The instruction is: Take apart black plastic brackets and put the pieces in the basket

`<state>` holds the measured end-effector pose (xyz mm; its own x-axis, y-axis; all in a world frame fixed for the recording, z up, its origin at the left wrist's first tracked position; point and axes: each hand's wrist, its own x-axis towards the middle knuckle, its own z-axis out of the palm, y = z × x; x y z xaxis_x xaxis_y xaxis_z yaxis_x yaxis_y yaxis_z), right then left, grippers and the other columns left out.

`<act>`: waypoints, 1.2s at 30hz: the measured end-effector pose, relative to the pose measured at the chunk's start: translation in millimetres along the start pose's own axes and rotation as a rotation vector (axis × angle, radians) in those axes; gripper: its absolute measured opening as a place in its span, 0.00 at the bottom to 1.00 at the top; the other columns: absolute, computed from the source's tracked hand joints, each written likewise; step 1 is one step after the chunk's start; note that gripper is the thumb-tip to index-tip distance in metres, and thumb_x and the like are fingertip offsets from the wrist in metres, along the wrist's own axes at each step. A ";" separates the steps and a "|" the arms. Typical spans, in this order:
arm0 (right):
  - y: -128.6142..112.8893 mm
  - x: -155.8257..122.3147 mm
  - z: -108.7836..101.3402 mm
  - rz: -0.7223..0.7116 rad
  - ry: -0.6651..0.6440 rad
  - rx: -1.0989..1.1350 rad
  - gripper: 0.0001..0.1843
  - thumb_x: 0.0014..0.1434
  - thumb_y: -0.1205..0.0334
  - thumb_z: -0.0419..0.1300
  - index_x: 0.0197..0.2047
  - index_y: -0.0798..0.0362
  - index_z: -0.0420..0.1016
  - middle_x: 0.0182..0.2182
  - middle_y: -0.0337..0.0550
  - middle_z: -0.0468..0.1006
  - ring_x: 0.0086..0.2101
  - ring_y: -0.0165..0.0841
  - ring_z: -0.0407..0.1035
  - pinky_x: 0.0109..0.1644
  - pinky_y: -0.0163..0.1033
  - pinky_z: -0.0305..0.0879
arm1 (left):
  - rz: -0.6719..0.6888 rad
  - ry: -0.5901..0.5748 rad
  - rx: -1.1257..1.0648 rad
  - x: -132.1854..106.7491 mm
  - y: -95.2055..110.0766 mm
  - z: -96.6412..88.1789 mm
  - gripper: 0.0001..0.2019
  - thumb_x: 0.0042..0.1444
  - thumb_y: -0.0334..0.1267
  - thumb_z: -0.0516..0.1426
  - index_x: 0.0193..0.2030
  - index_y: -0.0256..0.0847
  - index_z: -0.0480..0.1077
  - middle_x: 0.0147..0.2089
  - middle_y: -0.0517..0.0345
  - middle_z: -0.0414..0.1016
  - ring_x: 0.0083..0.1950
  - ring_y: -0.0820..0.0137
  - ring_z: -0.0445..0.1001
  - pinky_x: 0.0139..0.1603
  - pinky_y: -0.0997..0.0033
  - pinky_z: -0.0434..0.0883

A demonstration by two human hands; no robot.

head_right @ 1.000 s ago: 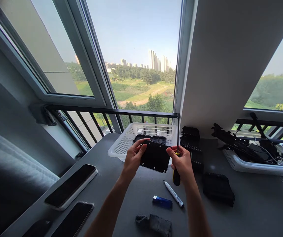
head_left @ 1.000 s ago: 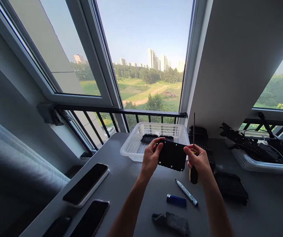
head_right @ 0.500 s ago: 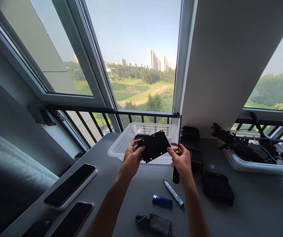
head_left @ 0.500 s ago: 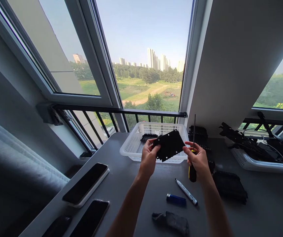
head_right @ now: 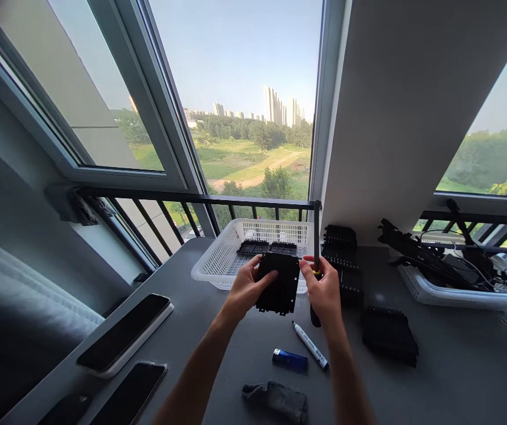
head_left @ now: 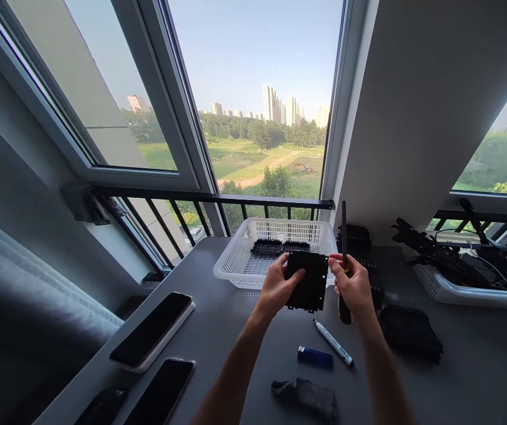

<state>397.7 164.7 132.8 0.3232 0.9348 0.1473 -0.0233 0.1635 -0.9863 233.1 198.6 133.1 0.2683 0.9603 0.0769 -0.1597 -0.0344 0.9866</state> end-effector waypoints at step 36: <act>-5.0 -26.8 30.4 -0.151 0.044 -0.782 0.22 0.66 0.52 0.46 0.25 0.51 0.67 0.22 0.44 0.75 0.22 0.32 0.62 0.28 0.37 0.46 | 0.180 0.278 0.238 -1.6 6.9 -3.6 0.15 0.46 0.38 0.61 0.41 0.40 0.66 0.32 0.58 0.79 0.33 0.63 0.80 0.33 0.69 0.76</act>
<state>360.3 148.4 136.0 0.3073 0.9042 0.2965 0.6892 0.0034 -0.7246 228.2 197.8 139.3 -0.0162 0.9702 0.2417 0.0530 -0.2405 0.9692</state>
